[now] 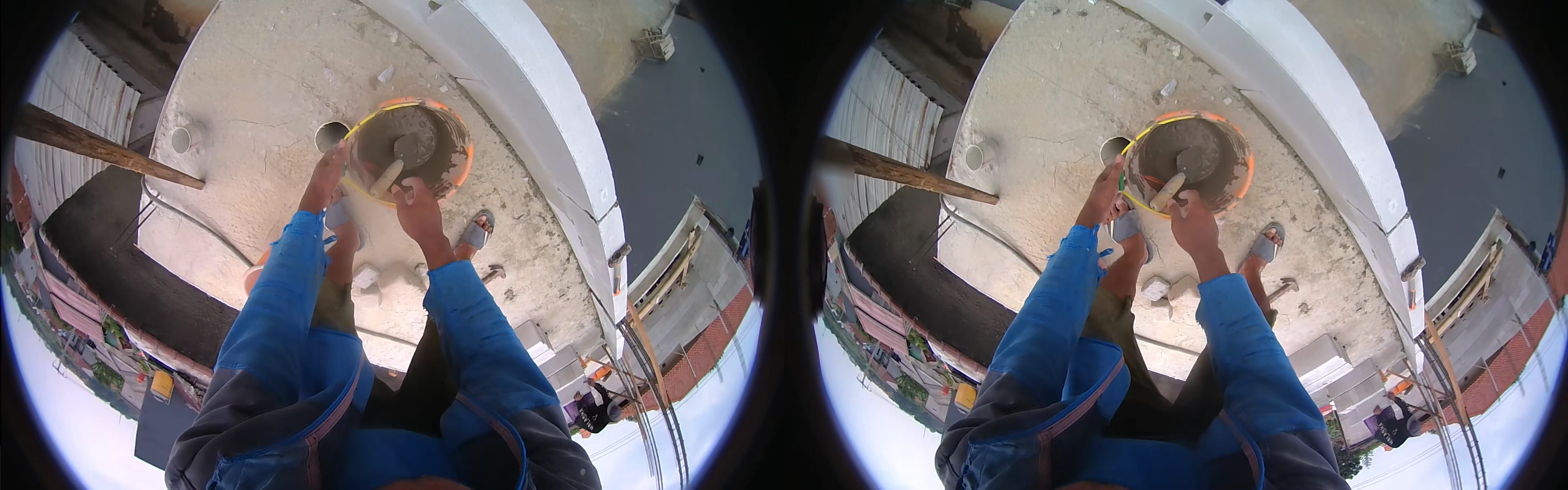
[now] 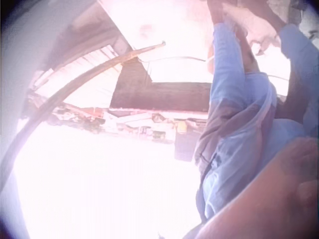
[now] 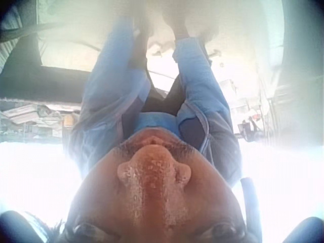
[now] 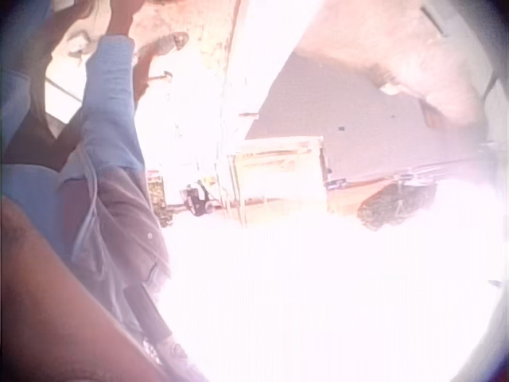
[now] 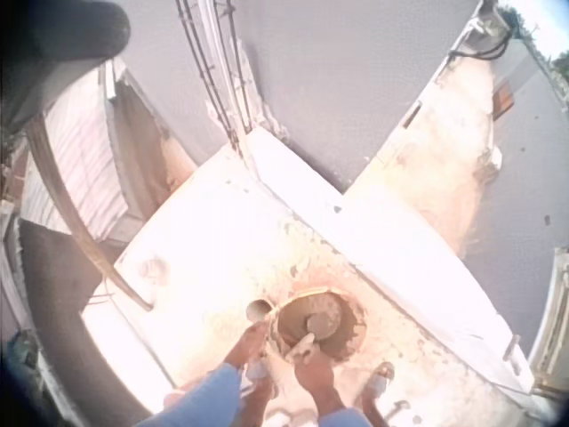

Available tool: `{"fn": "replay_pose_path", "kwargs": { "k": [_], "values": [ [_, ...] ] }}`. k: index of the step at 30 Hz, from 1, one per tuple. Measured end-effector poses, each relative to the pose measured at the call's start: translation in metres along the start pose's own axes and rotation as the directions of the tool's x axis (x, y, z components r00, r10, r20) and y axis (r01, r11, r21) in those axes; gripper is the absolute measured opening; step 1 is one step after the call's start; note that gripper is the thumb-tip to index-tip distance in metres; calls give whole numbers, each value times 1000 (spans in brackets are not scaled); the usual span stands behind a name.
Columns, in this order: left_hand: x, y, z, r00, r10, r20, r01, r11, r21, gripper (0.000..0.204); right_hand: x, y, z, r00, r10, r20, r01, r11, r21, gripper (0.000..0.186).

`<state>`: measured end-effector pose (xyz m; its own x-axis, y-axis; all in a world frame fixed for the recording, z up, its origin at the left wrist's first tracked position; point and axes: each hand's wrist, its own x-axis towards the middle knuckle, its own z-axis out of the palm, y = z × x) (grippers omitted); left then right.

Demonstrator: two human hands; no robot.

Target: The person installs white rectangular tiles along a low wall on a rooftop. They use a hammer to tap tiles into place, apply cement with a trowel from a bucket, and adjust tile alignment. The person also ties a metal rod to rebar using wire.

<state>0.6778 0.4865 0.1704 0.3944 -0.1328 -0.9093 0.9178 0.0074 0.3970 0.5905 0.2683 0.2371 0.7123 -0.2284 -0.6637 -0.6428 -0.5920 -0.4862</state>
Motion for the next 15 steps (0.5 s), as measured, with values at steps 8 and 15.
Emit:
{"fn": "replay_pose_path", "kwargs": {
  "k": [8, 15],
  "values": [
    [28, -14, 18, 978, 207, -23, -197, 957, 214, 77, 53, -56, 66, 910, 408, 71, -368, 876, -310, 58],
    [-22, 59, 51, 897, 420, -139, -372, 887, 275, 70, 68, -64, -31, 945, 301, 130, -283, 949, -139, 64]
  ]
}}
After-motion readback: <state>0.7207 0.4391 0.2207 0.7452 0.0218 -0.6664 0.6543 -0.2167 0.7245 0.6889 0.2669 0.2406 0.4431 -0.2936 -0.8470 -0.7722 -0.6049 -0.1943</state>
